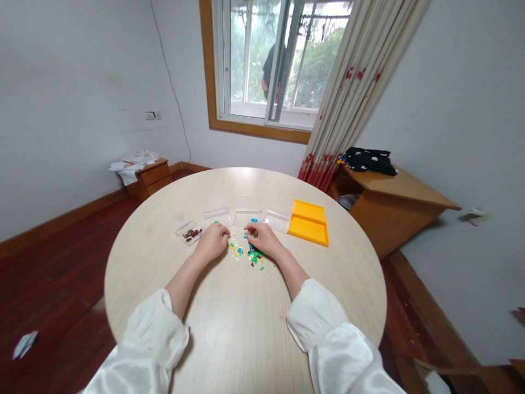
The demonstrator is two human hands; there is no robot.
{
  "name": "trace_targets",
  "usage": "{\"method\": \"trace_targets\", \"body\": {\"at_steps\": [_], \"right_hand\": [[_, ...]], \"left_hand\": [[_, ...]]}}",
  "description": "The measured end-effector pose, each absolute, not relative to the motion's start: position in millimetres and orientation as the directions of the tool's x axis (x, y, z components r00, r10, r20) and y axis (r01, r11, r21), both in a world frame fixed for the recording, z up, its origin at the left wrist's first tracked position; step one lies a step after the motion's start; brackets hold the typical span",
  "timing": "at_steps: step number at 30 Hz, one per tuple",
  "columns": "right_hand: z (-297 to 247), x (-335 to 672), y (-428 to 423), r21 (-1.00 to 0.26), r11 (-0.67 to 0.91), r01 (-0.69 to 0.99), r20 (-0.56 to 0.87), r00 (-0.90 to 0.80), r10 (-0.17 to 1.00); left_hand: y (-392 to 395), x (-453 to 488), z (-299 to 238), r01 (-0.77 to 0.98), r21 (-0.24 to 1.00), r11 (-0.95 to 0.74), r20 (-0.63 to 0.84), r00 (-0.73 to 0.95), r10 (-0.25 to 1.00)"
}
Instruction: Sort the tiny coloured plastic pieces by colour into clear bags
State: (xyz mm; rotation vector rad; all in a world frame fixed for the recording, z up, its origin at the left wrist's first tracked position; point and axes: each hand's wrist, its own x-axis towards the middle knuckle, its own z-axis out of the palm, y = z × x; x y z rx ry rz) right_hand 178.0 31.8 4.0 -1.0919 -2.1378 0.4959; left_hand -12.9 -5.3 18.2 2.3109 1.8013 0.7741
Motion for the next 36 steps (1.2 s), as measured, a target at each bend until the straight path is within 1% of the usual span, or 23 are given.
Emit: {"method": "trace_targets", "body": {"at_steps": [8,11,16,20,27,36], "right_hand": [[1.6,182.6,34.4,-0.601,0.565,0.565,0.422,-0.377,0.825],[-0.3,184.7,35.0,-0.592,0.582,0.557,0.406,-0.419,0.813],[-1.6,184.2,37.2,-0.532,0.617,0.580,0.374,-0.492,0.786],[0.3,182.5,37.9,-0.531,0.617,0.580,0.354,-0.510,0.784],[2.5,180.3,35.6,-0.552,0.583,0.597,0.325,-0.490,0.809],[6.2,178.9,32.4,-0.537,0.580,0.612,0.345,-0.468,0.814]], "left_hand": [[-3.7,-14.3,14.0,0.869,0.400,-0.292,0.334,0.159,0.929],[-2.9,-15.1,12.3,0.869,0.395,-0.298,0.339,0.164,0.926],[-3.6,-14.5,14.0,0.870,0.396,-0.293,0.339,0.158,0.928],[-4.6,-13.7,15.4,0.877,0.384,-0.289,0.339,0.157,0.928],[-5.0,-14.0,15.9,0.871,0.396,-0.289,0.317,0.166,0.934],[-3.3,-14.1,14.7,0.875,0.389,-0.290,0.324,0.165,0.932]]}}
